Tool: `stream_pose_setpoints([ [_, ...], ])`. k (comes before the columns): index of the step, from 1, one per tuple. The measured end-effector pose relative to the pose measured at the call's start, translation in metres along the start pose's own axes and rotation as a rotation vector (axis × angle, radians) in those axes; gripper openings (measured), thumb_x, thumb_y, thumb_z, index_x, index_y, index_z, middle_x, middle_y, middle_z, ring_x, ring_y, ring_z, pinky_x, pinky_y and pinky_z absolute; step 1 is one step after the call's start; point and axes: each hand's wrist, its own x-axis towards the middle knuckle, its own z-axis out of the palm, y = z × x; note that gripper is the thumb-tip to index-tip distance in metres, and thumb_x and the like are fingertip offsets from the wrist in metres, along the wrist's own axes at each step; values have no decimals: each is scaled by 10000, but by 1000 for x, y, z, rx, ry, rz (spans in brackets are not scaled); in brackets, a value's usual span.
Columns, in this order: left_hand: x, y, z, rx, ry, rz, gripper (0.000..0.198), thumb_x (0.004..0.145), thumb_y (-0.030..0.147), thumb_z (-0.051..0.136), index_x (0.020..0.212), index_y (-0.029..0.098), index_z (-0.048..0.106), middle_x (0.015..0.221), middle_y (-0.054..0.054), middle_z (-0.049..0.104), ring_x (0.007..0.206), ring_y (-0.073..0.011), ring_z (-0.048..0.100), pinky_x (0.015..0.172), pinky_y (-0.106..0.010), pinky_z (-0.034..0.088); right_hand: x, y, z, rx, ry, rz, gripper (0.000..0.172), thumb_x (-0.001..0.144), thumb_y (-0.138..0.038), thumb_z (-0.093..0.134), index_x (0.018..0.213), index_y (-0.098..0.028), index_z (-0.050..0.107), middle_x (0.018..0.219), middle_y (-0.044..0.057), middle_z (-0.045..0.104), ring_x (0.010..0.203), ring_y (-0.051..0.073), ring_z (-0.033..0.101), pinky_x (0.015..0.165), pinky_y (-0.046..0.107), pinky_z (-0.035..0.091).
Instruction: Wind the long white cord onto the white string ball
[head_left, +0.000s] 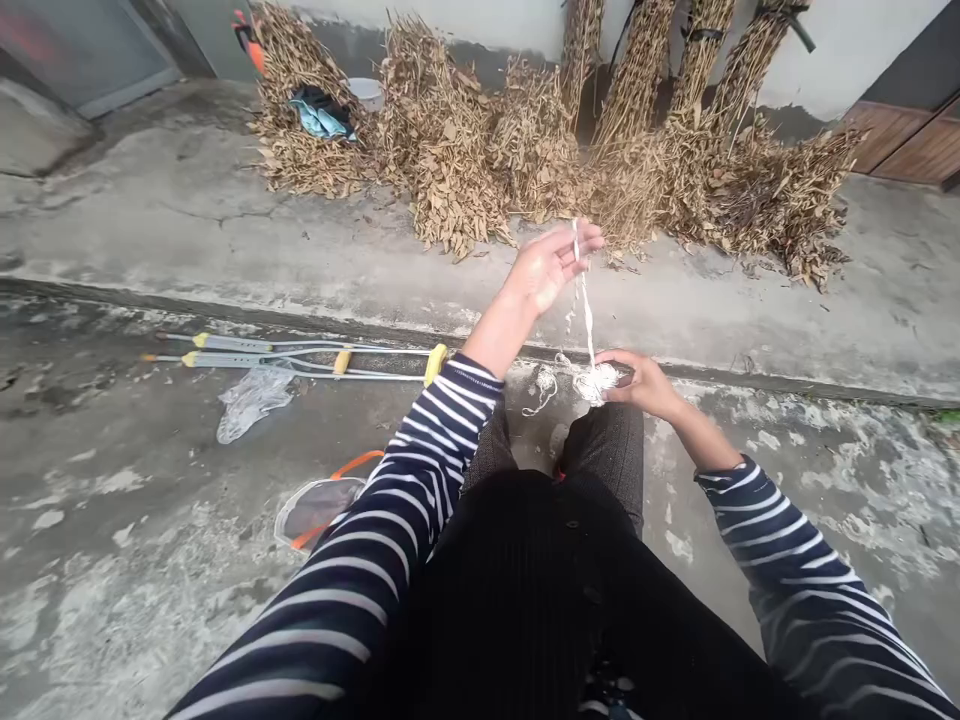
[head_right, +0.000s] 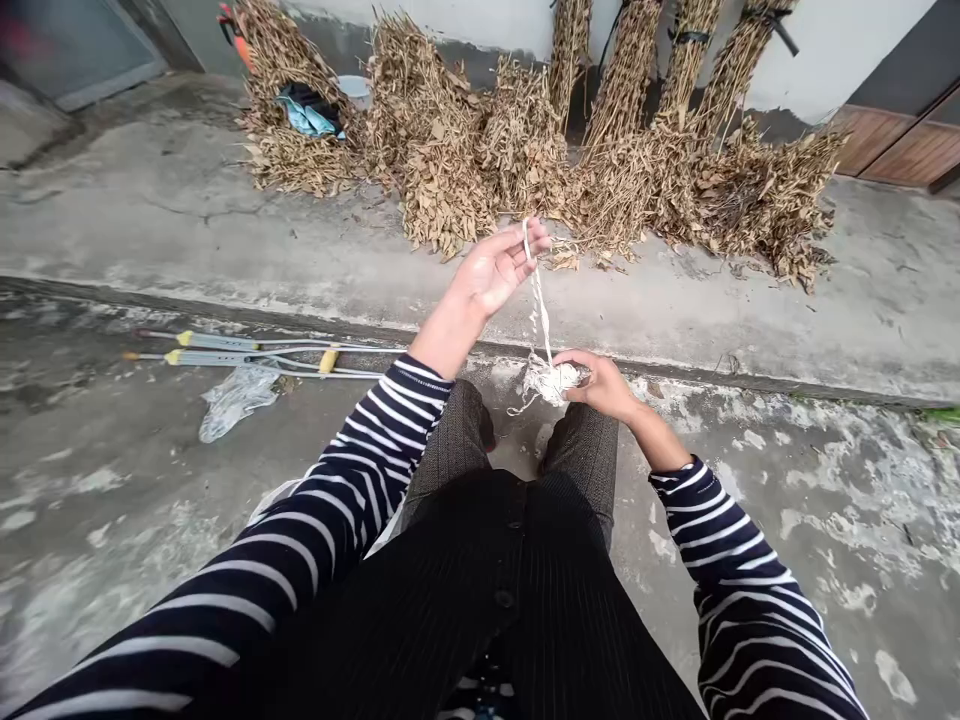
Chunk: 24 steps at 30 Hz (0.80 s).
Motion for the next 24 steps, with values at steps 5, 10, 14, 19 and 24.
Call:
stream_pose_setpoints([
  [5, 45, -14, -36, 194, 103, -43, 114, 954, 161, 645, 1016, 90, 710, 854, -72, 775, 782, -100, 741, 747, -174, 571, -16, -8, -2, 301, -127, 36, 726, 576, -202, 929, 1231, -243, 618, 1215, 92, 680, 1163, 250, 642, 658, 224, 553],
  [10, 49, -44, -86, 643, 219, -242, 141, 869, 84, 698, 734, 108, 663, 609, -45, 675, 533, -101, 625, 627, -228, 541, -24, -22, -2, 569, -60, -26, 704, 557, -162, 959, 1177, -246, 636, 1090, 48, 720, 964, 177, 686, 754, 253, 590],
  [14, 35, -75, -112, 994, 48, -424, 142, 768, 61, 736, 665, 130, 667, 609, -51, 674, 605, -162, 658, 727, -322, 582, -21, -34, -3, 606, 35, 5, 566, 520, -151, 960, 1041, -209, 746, 1003, 40, 754, 868, 160, 695, 741, 253, 598],
  [19, 7, -108, -94, 1003, -212, -73, 264, 717, 57, 711, 954, 144, 786, 1236, -113, 744, 1134, -252, 679, 1076, -407, 513, -8, -38, -10, 645, 169, 87, 512, 515, -170, 938, 997, -226, 777, 956, 21, 769, 794, 179, 708, 659, 295, 629],
  [24, -24, -130, -41, 507, -414, -19, 566, 760, 103, 752, 1321, 169, 701, 1302, -142, 723, 1170, -261, 679, 905, -382, 591, 2, -36, -24, 651, 150, 168, 493, 578, -175, 894, 1051, -231, 766, 1030, 31, 765, 819, 209, 726, 626, 354, 666],
])
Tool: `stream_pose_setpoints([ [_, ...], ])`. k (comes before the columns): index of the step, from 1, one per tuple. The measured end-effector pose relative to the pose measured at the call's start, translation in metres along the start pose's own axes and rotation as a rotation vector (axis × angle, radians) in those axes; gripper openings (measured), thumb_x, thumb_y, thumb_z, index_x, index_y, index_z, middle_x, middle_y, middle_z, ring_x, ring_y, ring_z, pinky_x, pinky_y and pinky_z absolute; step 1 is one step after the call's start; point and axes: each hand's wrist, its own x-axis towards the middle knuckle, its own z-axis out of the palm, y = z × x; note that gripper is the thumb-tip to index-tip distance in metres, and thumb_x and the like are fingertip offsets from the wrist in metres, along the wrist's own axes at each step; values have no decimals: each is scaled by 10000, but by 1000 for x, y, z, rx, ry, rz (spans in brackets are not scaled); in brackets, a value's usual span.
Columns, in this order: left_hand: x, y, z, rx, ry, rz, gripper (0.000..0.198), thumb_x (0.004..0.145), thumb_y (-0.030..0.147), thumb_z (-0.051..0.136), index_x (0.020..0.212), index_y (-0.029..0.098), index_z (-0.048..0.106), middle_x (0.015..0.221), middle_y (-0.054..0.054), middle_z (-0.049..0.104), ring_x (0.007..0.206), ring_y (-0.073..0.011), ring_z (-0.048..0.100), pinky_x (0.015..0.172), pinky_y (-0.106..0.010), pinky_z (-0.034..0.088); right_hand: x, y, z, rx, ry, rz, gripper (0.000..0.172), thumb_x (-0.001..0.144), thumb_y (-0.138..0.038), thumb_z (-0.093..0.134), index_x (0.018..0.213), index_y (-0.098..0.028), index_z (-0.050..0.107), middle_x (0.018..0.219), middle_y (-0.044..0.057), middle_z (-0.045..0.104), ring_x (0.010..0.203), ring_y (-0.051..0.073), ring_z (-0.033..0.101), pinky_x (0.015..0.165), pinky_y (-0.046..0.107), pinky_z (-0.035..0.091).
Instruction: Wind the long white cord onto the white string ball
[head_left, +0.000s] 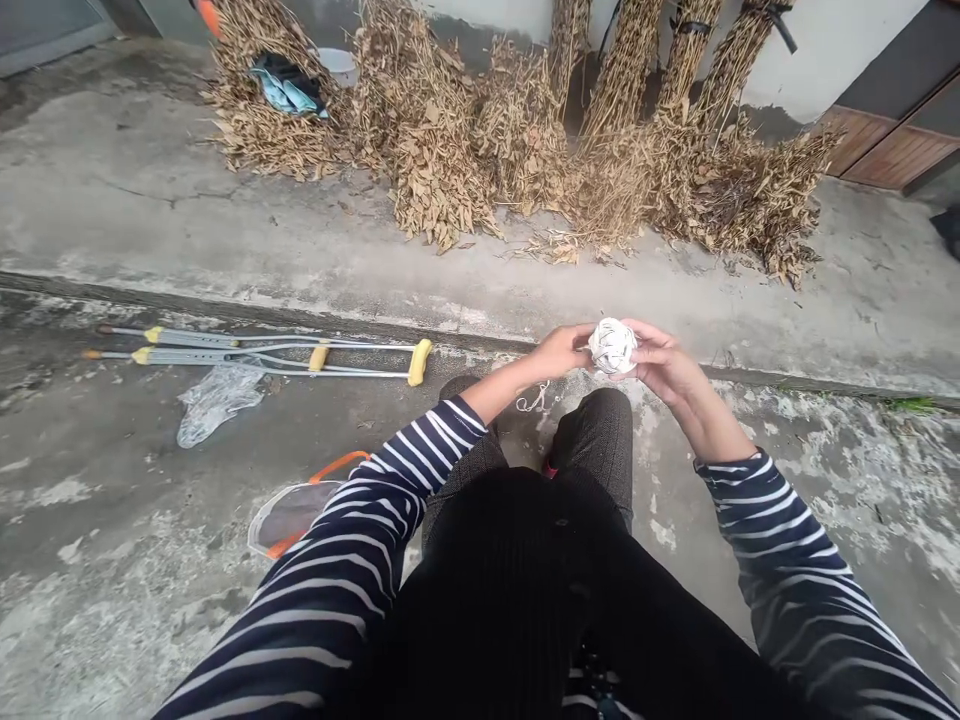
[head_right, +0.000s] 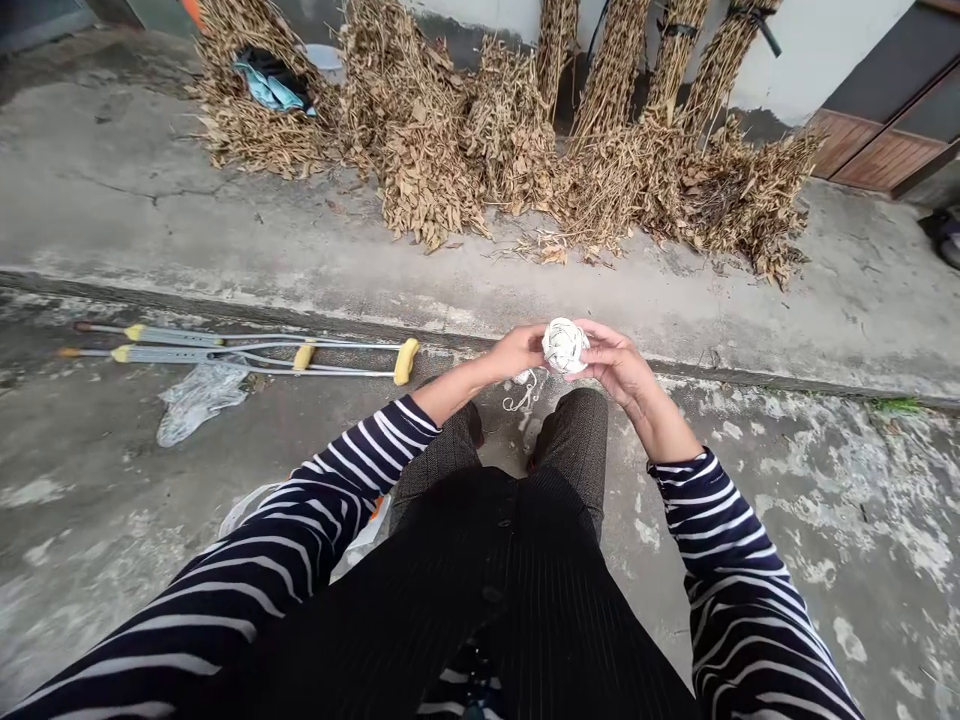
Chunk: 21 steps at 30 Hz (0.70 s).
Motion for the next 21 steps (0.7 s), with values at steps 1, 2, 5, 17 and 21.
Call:
stream_pose_setpoints([
  [1, 0, 2, 8, -36, 26, -4, 544, 764, 101, 758, 1303, 151, 707, 1196, -137, 759, 1066, -238, 710, 850, -354, 596, 1, -2, -2, 7, 0, 6, 491, 580, -169, 888, 1051, -227, 766, 1041, 33, 761, 822, 207, 726, 622, 349, 669],
  [2, 0, 5, 13, -49, 55, -9, 483, 784, 110, 755, 1266, 130, 721, 1070, -122, 782, 940, -204, 724, 796, -323, 592, 0, -4, -4, 16, 3, 14, 491, 578, -162, 884, 1051, -224, 766, 1046, 34, 758, 817, 203, 724, 615, 345, 670],
  [5, -1, 12, 12, -26, 65, -12, 254, 887, 196, 709, 1115, 95, 758, 762, -47, 743, 640, -110, 655, 644, -236, 542, -3, -10, -9, 39, 4, 52, 496, 590, -149, 863, 1070, -222, 762, 1073, 38, 751, 811, 194, 722, 626, 345, 680],
  [17, -32, 26, -35, -78, -275, -306, 275, 866, 362, 779, 821, 94, 736, 801, -123, 761, 700, -157, 718, 640, -258, 550, -14, -29, -22, 50, 69, -85, 606, 606, -159, 771, 1198, -264, 697, 1186, 41, 722, 910, 212, 711, 715, 376, 677],
  [21, -35, 11, -50, -64, -234, -358, 274, 856, 363, 780, 799, 97, 747, 835, -135, 769, 756, -169, 734, 702, -272, 560, -25, -63, -12, 48, 117, -224, 612, 570, -144, 749, 1166, -280, 725, 1205, 42, 720, 923, 204, 697, 682, 311, 634],
])
